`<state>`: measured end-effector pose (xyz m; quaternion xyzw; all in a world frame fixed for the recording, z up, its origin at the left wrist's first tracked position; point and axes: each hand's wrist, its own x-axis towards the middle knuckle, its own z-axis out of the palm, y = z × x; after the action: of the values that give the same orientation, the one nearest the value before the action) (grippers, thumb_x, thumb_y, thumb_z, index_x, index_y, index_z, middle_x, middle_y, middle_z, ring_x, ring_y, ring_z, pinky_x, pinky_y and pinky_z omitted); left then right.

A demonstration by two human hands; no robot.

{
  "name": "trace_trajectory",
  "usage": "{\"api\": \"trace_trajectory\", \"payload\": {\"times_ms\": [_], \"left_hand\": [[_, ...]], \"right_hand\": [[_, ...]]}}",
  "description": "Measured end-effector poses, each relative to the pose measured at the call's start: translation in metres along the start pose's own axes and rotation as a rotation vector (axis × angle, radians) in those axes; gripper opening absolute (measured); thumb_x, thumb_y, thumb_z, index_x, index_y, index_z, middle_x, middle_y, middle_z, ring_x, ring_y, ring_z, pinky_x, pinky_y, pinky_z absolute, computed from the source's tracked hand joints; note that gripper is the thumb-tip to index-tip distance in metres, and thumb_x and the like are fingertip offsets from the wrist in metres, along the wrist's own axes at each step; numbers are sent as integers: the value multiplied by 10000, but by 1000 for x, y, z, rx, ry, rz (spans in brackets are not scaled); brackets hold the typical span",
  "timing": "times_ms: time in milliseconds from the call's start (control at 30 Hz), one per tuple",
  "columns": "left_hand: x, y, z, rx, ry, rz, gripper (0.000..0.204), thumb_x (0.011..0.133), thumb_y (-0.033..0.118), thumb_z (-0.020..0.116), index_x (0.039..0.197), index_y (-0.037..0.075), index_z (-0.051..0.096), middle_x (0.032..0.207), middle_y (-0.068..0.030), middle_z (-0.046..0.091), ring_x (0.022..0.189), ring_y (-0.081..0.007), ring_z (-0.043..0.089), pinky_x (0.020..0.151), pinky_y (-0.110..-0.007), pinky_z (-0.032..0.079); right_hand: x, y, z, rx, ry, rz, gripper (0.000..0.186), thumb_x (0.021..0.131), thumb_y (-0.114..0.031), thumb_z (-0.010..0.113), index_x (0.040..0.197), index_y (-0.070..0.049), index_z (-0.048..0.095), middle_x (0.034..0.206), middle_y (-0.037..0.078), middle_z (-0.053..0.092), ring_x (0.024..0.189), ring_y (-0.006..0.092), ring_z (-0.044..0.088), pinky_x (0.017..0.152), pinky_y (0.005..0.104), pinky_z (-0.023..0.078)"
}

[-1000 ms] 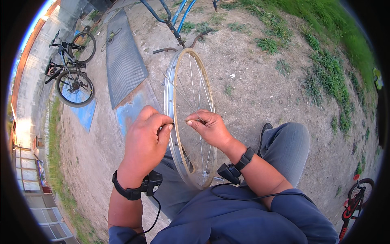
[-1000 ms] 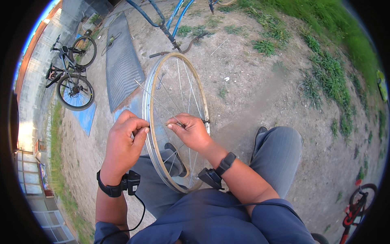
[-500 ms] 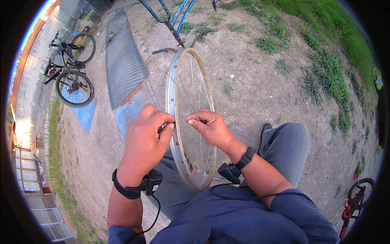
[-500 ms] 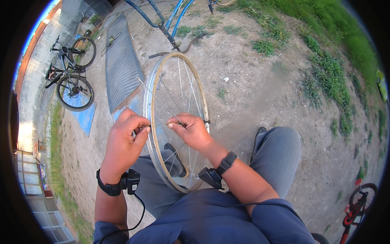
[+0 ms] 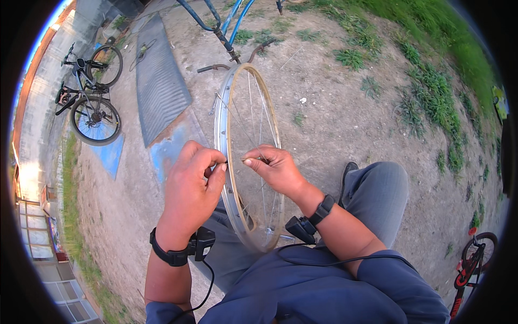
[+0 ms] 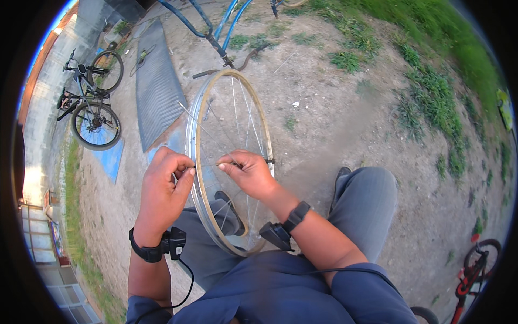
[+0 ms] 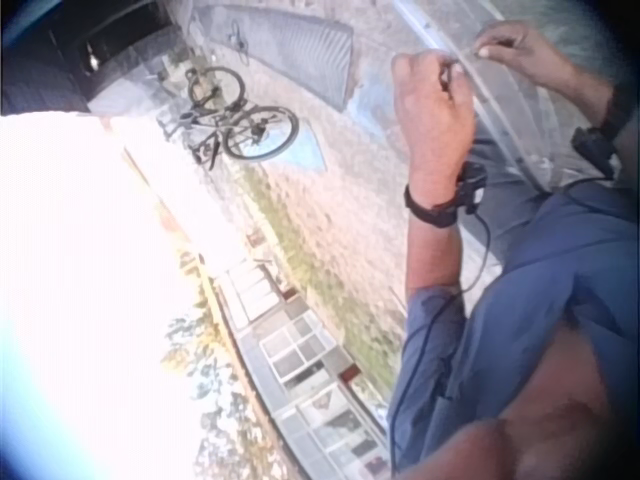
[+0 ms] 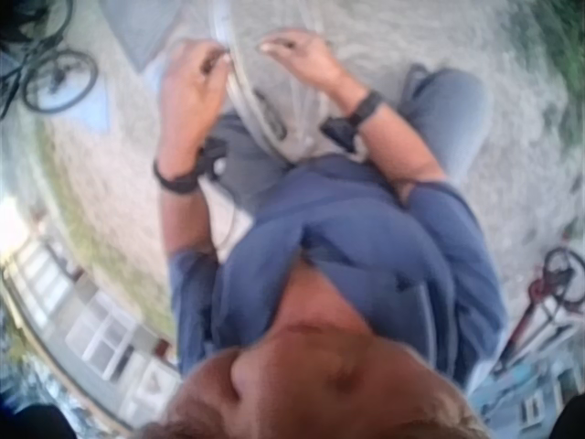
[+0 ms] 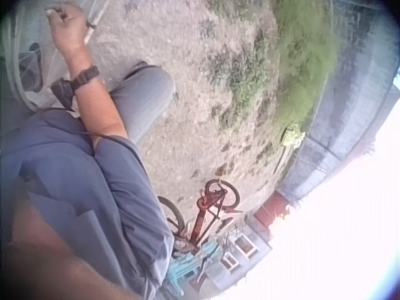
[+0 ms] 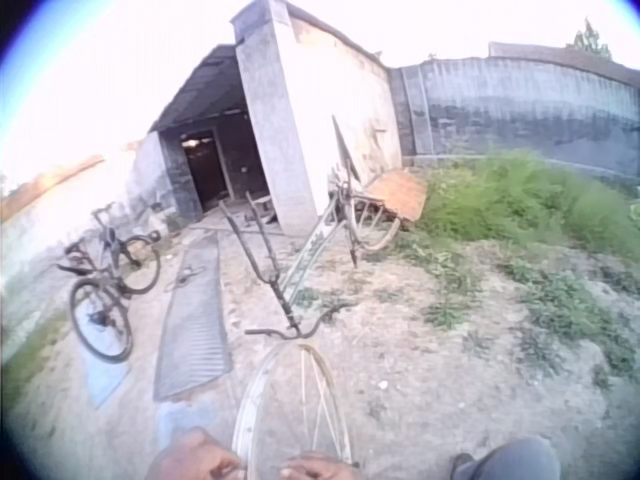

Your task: The person laces a bicycle wheel by inserting spokes through the rim and hub, then threads and tightens the nipples by hand. The wheel is rotated and repositioned repeatedly to access different spoke holes.

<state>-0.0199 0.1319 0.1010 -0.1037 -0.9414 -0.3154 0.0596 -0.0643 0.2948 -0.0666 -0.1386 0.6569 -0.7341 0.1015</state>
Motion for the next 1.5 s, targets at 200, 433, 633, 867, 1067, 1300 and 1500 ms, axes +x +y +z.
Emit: {"api": "trace_trajectory", "payload": {"times_ms": [200,433,633,867,1067,1300,1500], "left_hand": [[-1,0,2,124,31,29,131,877,-37,687,992,19,662,905,-71,540,734,-169,554,645,-304,449],[0,-2,6,66,40,29,130,872,20,733,986,45,673,927,-84,573,670,-211,587,576,-352,473],[-1,0,4,111,29,32,121,906,-32,663,1017,12,644,952,-82,544,739,-166,556,641,-292,448],[-1,2,2,91,-1,-11,149,877,-9,704,1013,27,653,979,-107,577,771,-220,615,660,-345,496],[1,0,5,162,30,78,169,863,-25,703,1015,27,651,1000,-102,571,800,-224,609,678,-352,499],[-3,4,4,95,28,-31,132,885,-23,679,1008,8,642,1006,-112,572,824,-234,623,710,-345,502],[2,3,2,131,-9,68,147,879,-48,659,1011,9,628,1013,-107,559,817,-228,599,715,-350,497]], "right_hand": [[1,1,0,3,19,-28,122,962,-109,755,1063,-43,774,933,15,692,835,80,607,742,257,497],[0,2,2,44,29,-54,125,965,-125,755,1060,-46,774,919,14,685,826,75,597,732,254,491],[1,4,0,28,35,-65,124,961,-127,760,1061,-55,776,915,9,680,805,70,582,713,250,486],[1,3,2,42,30,-61,128,961,-133,760,1060,-54,776,927,15,688,807,80,587,716,260,490],[1,4,1,41,25,-69,137,958,-136,762,1065,-51,776,949,31,704,812,96,605,728,272,502],[0,3,1,39,25,-66,139,959,-129,757,1069,-45,773,953,43,710,839,104,628,748,281,517],[2,5,3,58,27,-72,136,962,-113,751,1069,-33,769,955,49,708,846,103,626,747,277,515]]}}
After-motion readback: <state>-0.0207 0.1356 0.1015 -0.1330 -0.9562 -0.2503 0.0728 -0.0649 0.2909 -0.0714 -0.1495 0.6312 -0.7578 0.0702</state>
